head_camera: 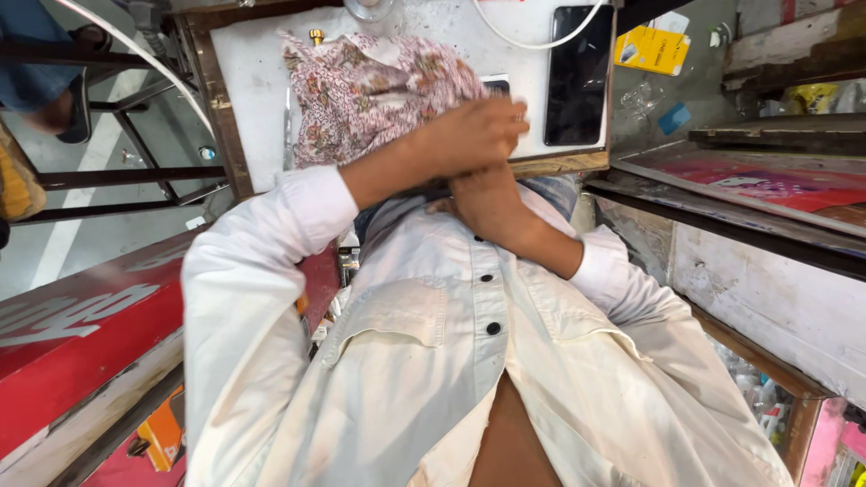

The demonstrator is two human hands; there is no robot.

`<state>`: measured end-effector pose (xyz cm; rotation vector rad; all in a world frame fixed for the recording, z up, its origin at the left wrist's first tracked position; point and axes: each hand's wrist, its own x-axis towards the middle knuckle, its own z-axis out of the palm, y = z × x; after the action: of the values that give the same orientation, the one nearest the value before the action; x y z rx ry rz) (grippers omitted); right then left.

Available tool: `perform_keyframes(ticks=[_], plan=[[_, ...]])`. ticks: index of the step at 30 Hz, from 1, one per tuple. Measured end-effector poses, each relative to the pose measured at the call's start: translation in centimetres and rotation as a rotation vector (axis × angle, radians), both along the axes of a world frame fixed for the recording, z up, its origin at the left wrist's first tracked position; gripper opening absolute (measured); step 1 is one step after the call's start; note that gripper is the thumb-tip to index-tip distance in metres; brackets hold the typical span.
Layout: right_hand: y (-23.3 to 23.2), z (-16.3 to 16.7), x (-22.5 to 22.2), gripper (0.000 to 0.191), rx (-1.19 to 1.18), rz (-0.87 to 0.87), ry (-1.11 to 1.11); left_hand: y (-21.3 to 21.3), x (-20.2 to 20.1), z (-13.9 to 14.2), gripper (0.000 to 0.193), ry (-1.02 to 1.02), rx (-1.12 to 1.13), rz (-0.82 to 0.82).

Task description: The person disassembles a smartphone, removes the back cover, and uses a metal prying tool to separate internal components. They wipe the device with a cloth and continue manipulating the phone's internal parts on a cluttered workbench.

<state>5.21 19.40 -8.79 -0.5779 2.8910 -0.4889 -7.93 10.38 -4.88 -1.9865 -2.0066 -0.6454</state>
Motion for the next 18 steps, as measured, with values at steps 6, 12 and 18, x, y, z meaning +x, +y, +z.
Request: perform_keyframes(ticks=[6, 12, 18], plan=[[-0.7, 0.9, -0.3, 0.089, 0.157, 0.006, 0.122, 0.0, -1.4, 0.1, 0.019, -0.154, -0.099, -0.016], [-0.4, 0.8, -0.2, 0.078, -0.055, -0.035, 0.075, -0.3, 0.0, 0.1, 0.011, -0.331, -0.124, -0.153], [1.2, 2.4, -1.6, 0.035, -0.073, 0.045, 0.285, -2.5, 0.0, 2.3, 0.037, -1.164, 0.257, 0.318]])
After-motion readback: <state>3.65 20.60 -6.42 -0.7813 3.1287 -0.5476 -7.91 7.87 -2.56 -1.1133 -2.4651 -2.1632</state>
